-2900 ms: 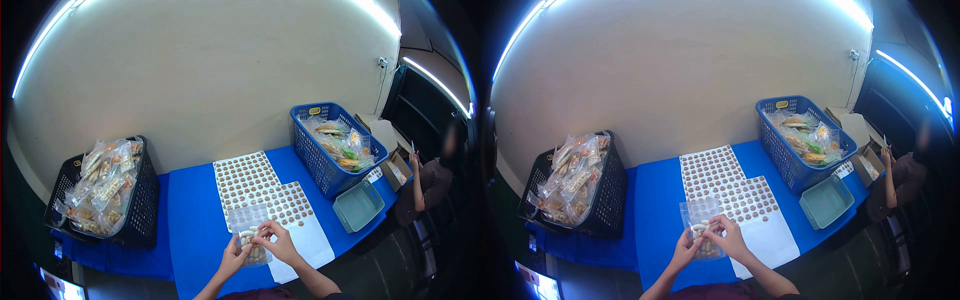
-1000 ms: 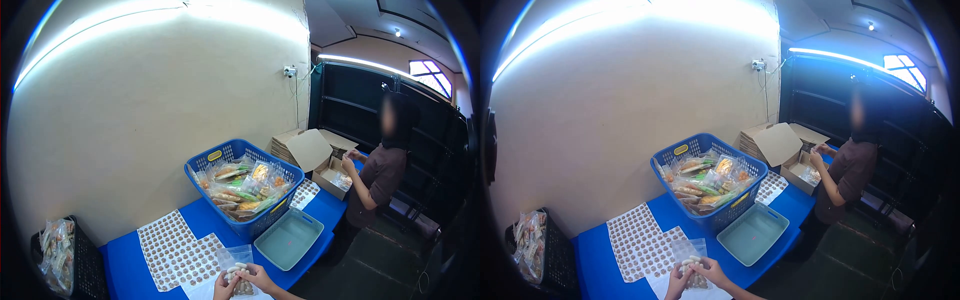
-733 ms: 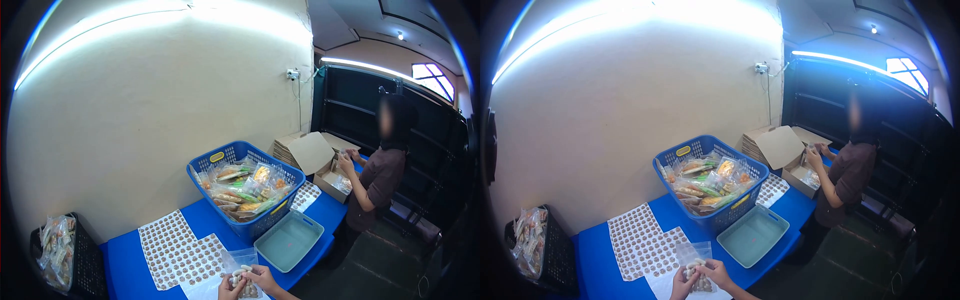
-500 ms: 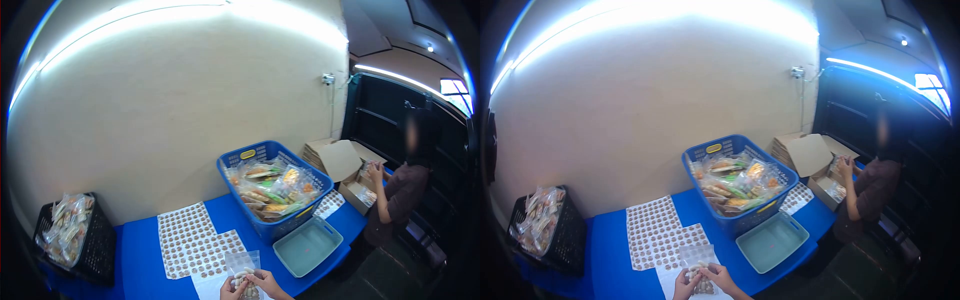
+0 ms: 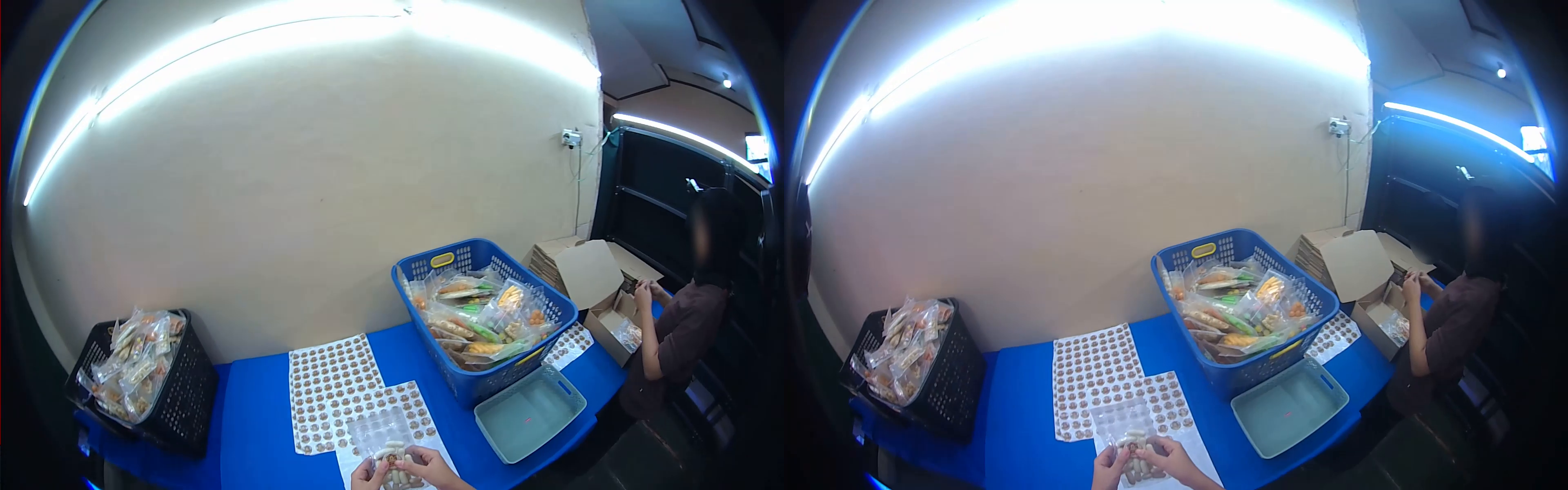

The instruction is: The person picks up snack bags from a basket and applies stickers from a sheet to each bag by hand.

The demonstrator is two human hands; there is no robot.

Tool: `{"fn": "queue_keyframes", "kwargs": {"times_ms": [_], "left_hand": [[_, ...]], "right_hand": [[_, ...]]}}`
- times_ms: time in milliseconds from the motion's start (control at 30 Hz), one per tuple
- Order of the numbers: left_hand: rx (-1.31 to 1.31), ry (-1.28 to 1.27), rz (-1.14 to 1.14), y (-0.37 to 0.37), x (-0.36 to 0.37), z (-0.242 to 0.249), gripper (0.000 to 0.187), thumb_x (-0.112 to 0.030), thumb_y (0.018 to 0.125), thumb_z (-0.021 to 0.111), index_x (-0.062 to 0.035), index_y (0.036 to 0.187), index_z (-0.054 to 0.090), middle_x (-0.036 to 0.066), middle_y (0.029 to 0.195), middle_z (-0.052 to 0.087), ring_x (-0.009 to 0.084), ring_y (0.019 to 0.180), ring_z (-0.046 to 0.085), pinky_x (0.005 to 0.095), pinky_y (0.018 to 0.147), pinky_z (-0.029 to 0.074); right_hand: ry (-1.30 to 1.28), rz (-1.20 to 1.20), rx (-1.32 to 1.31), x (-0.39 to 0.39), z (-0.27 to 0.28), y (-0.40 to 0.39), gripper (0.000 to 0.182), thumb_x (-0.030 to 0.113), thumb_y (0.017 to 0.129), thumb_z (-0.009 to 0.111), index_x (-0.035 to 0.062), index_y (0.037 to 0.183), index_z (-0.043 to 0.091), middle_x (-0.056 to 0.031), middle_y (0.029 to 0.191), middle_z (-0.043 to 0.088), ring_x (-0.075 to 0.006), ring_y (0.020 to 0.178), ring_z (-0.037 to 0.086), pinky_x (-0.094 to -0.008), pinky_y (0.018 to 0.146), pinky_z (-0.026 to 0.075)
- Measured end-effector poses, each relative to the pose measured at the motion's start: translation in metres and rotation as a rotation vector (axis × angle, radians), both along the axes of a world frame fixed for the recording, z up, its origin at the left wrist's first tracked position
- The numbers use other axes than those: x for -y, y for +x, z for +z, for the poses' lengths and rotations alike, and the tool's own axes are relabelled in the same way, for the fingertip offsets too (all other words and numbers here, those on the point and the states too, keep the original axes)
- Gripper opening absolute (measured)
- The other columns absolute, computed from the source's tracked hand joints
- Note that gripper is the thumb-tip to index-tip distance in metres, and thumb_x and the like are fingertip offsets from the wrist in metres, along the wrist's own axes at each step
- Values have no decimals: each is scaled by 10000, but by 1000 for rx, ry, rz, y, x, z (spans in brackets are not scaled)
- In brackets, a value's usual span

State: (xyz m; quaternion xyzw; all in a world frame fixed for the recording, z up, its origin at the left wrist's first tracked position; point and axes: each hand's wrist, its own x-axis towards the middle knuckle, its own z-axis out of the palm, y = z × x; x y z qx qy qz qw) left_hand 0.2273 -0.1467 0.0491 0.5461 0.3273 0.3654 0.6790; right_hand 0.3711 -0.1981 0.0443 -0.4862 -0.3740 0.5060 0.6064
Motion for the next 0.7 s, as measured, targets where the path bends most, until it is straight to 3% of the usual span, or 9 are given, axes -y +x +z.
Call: {"fn": "queue_keyframes", "kwargs": {"times_ms": [100, 267, 300, 333, 400, 500, 633, 700], "left_hand": [[-68, 30, -44, 5, -4, -27, 303, -248, 817, 526, 17, 965, 518, 83, 857, 564, 123, 748, 547, 219, 604, 451], [-84, 45, -129, 19, 8, -10, 312, -242, 807, 547, 23, 967, 510, 66, 829, 559, 105, 728, 528, 203, 593, 432], [-59, 38, -129, 22, 9, -13, 369, -243, 793, 569, 38, 1017, 485, 54, 810, 547, 93, 700, 506, 206, 577, 420], [-33, 83, 20, 28, 17, -22, 433, -245, 782, 585, 52, 1068, 453, 42, 785, 528, 88, 678, 491, 211, 563, 412], [-104, 59, -89, 26, 15, -22, 474, -244, 775, 594, 62, 1098, 428, 37, 753, 526, 86, 650, 488, 205, 544, 406], [-72, 63, -35, 24, 26, 2, 447, -236, 771, 597, 64, 1069, 452, 27, 704, 517, 77, 603, 473, 198, 509, 386], [-116, -24, -128, 19, 24, 5, 347, -213, 769, 596, 47, 985, 514, 13, 659, 499, 70, 564, 448, 195, 481, 355], [-109, -46, -110, 24, 27, 5, 329, -213, 769, 595, 38, 968, 519, 4, 646, 491, 67, 556, 435, 192, 472, 344]], "right_hand": [[176, -15, 152, 5, -10, 4, 262, 181, 779, 590, 3, 955, 512, 14, 694, 519, -30, 604, 482, -177, 500, 372], [145, -113, 96, 21, -11, 10, 280, 183, 777, 593, 13, 985, 514, 4, 749, 528, -36, 627, 467, -184, 522, 374], [147, -144, 84, 27, -4, 7, 291, 184, 774, 596, 14, 994, 513, 3, 752, 530, -39, 631, 469, -187, 527, 378], [149, -174, 72, 30, 2, 5, 301, 185, 771, 599, 15, 1004, 512, 2, 756, 531, -43, 635, 472, -189, 533, 381], [151, -201, 101, 33, -6, 4, 301, 179, 765, 605, 20, 1008, 523, 3, 745, 536, -53, 632, 476, -196, 544, 391], [165, -273, 230, 35, -13, 2, 257, 170, 763, 607, 25, 964, 542, 3, 717, 544, -58, 618, 484, -197, 540, 396], [179, -286, 323, 33, -30, 5, 239, 169, 768, 599, 28, 950, 536, 1, 695, 535, -59, 599, 489, -198, 526, 398], [152, -243, 204, 35, -26, 11, 247, 170, 776, 588, 34, 974, 530, 3, 696, 530, -56, 597, 487, -193, 519, 396]]}}
